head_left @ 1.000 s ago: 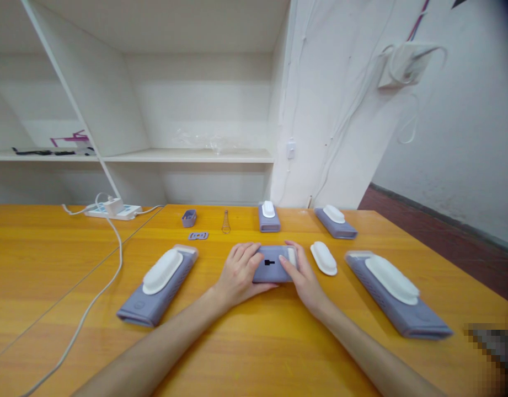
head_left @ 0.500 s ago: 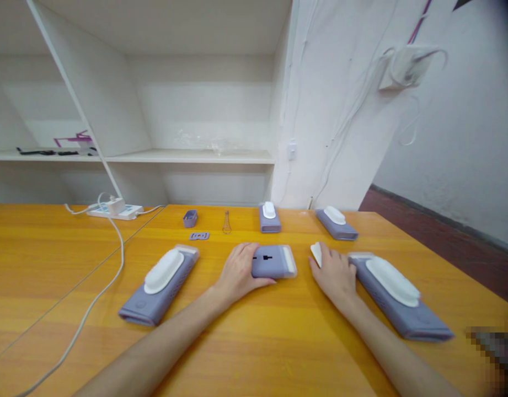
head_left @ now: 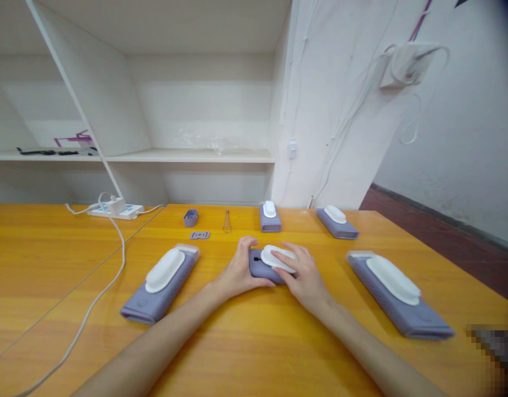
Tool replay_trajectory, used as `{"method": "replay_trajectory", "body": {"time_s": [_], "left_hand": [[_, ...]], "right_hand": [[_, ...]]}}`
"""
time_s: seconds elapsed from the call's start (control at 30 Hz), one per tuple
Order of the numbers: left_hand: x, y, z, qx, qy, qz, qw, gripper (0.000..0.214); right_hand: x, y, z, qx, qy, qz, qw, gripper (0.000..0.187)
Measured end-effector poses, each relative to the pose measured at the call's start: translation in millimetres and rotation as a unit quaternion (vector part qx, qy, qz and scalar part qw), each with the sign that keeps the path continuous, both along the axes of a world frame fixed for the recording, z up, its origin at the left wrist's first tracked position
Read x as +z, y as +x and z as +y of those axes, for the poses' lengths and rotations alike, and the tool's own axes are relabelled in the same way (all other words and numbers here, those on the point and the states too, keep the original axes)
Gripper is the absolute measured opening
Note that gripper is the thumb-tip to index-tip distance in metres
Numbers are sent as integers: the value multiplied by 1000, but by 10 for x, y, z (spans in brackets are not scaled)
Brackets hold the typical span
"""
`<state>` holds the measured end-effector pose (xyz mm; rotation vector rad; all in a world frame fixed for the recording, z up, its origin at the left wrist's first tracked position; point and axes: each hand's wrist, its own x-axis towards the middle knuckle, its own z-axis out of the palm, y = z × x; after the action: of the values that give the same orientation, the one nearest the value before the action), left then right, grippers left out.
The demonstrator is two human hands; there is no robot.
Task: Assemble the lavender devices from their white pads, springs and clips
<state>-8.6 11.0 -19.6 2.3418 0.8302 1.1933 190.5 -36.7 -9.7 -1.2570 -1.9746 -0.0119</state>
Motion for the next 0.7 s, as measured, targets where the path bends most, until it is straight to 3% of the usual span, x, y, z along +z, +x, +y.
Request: {"method": "replay_trajectory", "body": {"time_s": [0.13,0.27,0.4,0.7], "left_hand": [[-15,0,-1,-28,-36,-22,999,99],[-7,14,-31,-41,-10,-16,999,97],[-17,21,-33,-41,27,0,999,94],[-39,23,-41,-33,30,18,999,93]], "right_hand": [[32,9,6,17,-52,16,998,36],[66,0,21,55,-72,57,994,40],[77,-53,-4,35,-61,15,997,36],[169,-174,-66,16,-42,-78,996,36]]}}
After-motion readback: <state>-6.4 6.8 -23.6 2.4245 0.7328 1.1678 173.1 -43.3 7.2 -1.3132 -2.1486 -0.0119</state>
